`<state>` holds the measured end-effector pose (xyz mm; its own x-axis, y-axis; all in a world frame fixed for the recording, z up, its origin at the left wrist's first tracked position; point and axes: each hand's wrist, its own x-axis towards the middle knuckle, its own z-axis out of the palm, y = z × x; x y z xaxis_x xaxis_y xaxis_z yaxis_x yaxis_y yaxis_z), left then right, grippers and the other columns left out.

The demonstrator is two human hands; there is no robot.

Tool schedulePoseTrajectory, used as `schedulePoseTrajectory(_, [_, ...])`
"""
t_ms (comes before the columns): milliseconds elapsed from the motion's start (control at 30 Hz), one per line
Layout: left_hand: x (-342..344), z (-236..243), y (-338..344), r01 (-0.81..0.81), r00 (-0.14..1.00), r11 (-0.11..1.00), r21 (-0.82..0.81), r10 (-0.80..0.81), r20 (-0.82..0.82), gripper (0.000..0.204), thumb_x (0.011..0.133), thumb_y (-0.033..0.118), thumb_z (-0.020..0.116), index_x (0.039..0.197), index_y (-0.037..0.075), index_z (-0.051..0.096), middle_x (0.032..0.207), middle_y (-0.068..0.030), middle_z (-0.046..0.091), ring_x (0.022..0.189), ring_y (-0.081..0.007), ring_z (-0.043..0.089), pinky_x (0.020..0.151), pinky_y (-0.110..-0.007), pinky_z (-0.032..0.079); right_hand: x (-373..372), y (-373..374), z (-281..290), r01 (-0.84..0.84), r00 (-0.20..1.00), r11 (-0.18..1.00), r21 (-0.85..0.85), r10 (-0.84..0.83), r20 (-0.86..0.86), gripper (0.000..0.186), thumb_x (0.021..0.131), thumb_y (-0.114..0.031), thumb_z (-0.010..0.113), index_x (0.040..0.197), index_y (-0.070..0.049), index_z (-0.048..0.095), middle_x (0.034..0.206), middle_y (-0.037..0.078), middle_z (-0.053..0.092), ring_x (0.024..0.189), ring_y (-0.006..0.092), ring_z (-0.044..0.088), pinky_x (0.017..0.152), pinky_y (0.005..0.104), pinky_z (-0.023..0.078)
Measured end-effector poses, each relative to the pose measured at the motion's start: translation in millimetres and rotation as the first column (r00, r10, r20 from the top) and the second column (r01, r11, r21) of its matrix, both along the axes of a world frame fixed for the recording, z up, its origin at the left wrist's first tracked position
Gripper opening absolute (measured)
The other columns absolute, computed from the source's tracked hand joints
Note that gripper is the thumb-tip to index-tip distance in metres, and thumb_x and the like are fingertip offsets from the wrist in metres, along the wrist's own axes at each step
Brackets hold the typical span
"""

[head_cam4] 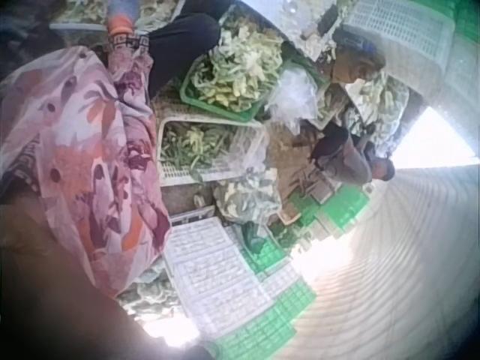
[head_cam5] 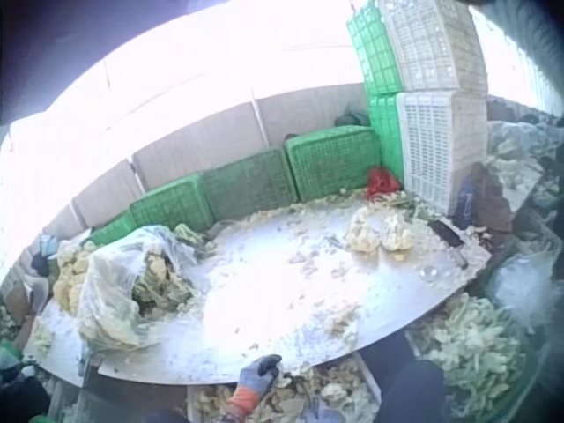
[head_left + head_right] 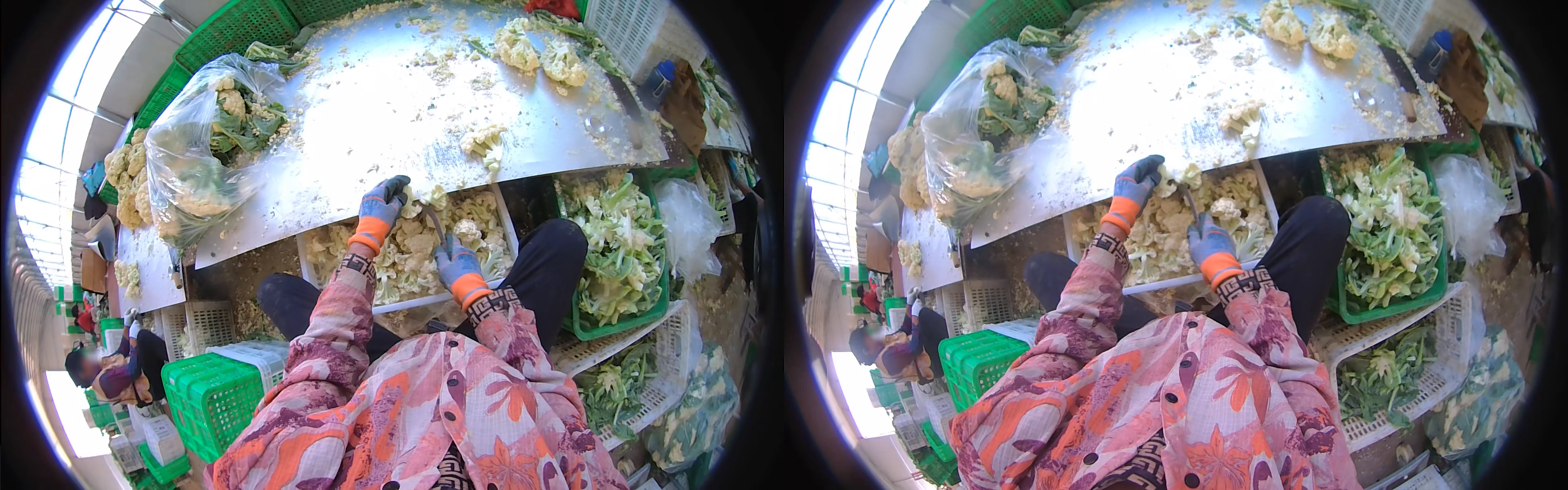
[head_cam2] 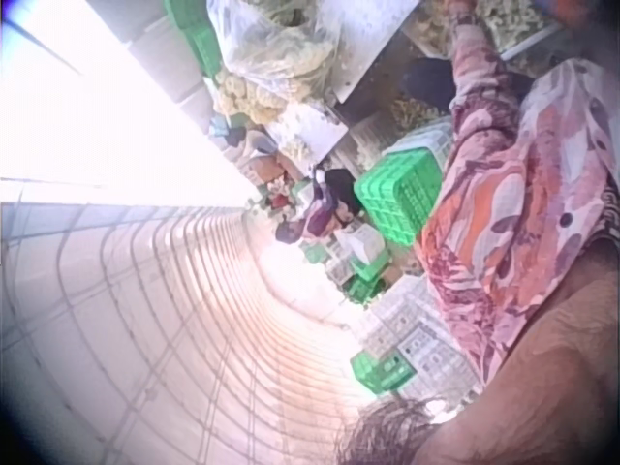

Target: The person sits at a metal worktable and uses a knife to cut cauliflower florets from larger heads. The cut florets are placed into a white tray below the table, while discarded leaves and stems are set aside in green crates.

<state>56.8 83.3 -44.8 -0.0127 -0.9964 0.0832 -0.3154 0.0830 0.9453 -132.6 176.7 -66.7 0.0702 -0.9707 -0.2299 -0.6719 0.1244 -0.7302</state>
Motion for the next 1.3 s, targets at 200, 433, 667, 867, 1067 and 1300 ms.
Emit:
schedulePoseTrajectory(200, [-3.3, 45.4, 4.7, -0.002, 0.796, 0.949, 0.315, -0.19, 0.575, 0.025, 0.074, 0.001, 0.056, 0.09, 0.013, 0.072, 0.092, -0.0065, 0.067, 0.08, -0.0173, 0.063, 0.074, -0.028, 0.049, -33.6, 29.3, 27.7, 0.146, 0.87, 0.905, 0.399, -0.31, 0.383, 0.032, 0.088, -0.032, 0.055, 0.11, -0.009, 0.056, 0.072, 0.014, 0.064, 0.057, 0.0271, 0.061, 0.057, 0.0381, 0.049])
schedulePoseTrajectory(433, [-93.4, 59.5, -81.2, 0.269, 0.757, 0.952, -0.148, -0.114, 0.643, 0.064, 0.076, 0.014, 0.065, 0.135, 0.025, 0.043, 0.14, -0.0126, 0.04, 0.119, -0.0359, 0.048, 0.096, -0.04, 0.045, -47.3, 16.1, 18.8, 0.305, 0.906, 0.951, 0.043, -0.304, 0.294, 0.043, 0.089, -0.03, 0.056, 0.126, -0.01, 0.051, 0.091, 0.014, 0.062, 0.08, 0.0304, 0.057, 0.069, 0.0396, 0.045])
schedulePoseTrajectory(667, [-131.7, 40.8, -126.2, 0.395, 0.533, 0.915, 0.086, -0.304, 0.79, 0.082, 0.068, 0.004, 0.066, 0.14, 0.026, 0.035, 0.139, -0.0194, 0.038, 0.118, -0.0419, 0.048, 0.097, -0.041, 0.045, -53.4, 10.1, 43.4, 0.384, 0.876, 0.923, 0.023, -0.372, 0.308, 0.049, 0.089, -0.033, 0.055, 0.129, -0.006, 0.048, 0.096, 0.019, 0.065, 0.088, 0.0386, 0.062, 0.075, 0.044, 0.048])
schedulePoseTrajectory(867, [-125.7, 43.5, -61.3, -0.018, 0.721, 0.999, 0.047, -0.019, 0.692, 0.085, 0.062, 0.022, 0.082, 0.135, 0.014, 0.039, 0.113, -0.0242, 0.049, 0.1, -0.0412, 0.056, 0.085, -0.043, 0.05, -46.7, -20.8, 56.8, 0.362, 0.932, 0.915, -0.18, -0.351, 0.091, 0.051, 0.091, -0.036, 0.05, 0.133, -0.007, 0.044, 0.096, 0.02, 0.065, 0.085, 0.037, 0.063, 0.073, 0.0447, 0.049])
schedulePoseTrajectory(1067, [-108.6, 39.8, -51.0, 0.057, 0.692, 0.998, 0.041, -0.069, 0.719, 0.099, 0.059, 0.014, 0.083, 0.142, 0.013, 0.03, 0.145, -0.0294, 0.018, 0.118, -0.0457, 0.046, 0.096, -0.04, 0.046, -24.4, -68.9, 43.9, 0.296, 0.947, 0.939, -0.176, -0.313, -0.075, 0.051, 0.092, -0.04, 0.045, 0.132, -0.009, 0.043, 0.098, 0.023, 0.065, 0.089, 0.0391, 0.062, 0.075, 0.0467, 0.048])
schedulePoseTrajectory(1300, [-111.2, 40.4, -64.3, 0.166, 0.545, 0.979, 0.121, -0.193, 0.816, 0.09, 0.068, 0.019, 0.076, 0.142, 0.006, 0.027, 0.148, -0.023, 0.018, 0.115, -0.0445, 0.049, 0.094, -0.042, 0.046, -25.1, -104.3, 47.2, 0.187, 0.949, 0.979, 0.082, -0.159, -0.274, 0.051, 0.09, -0.029, 0.046, 0.135, -0.007, 0.037, 0.11, 0.021, 0.062, 0.096, 0.0366, 0.063, 0.077, 0.0476, 0.05])
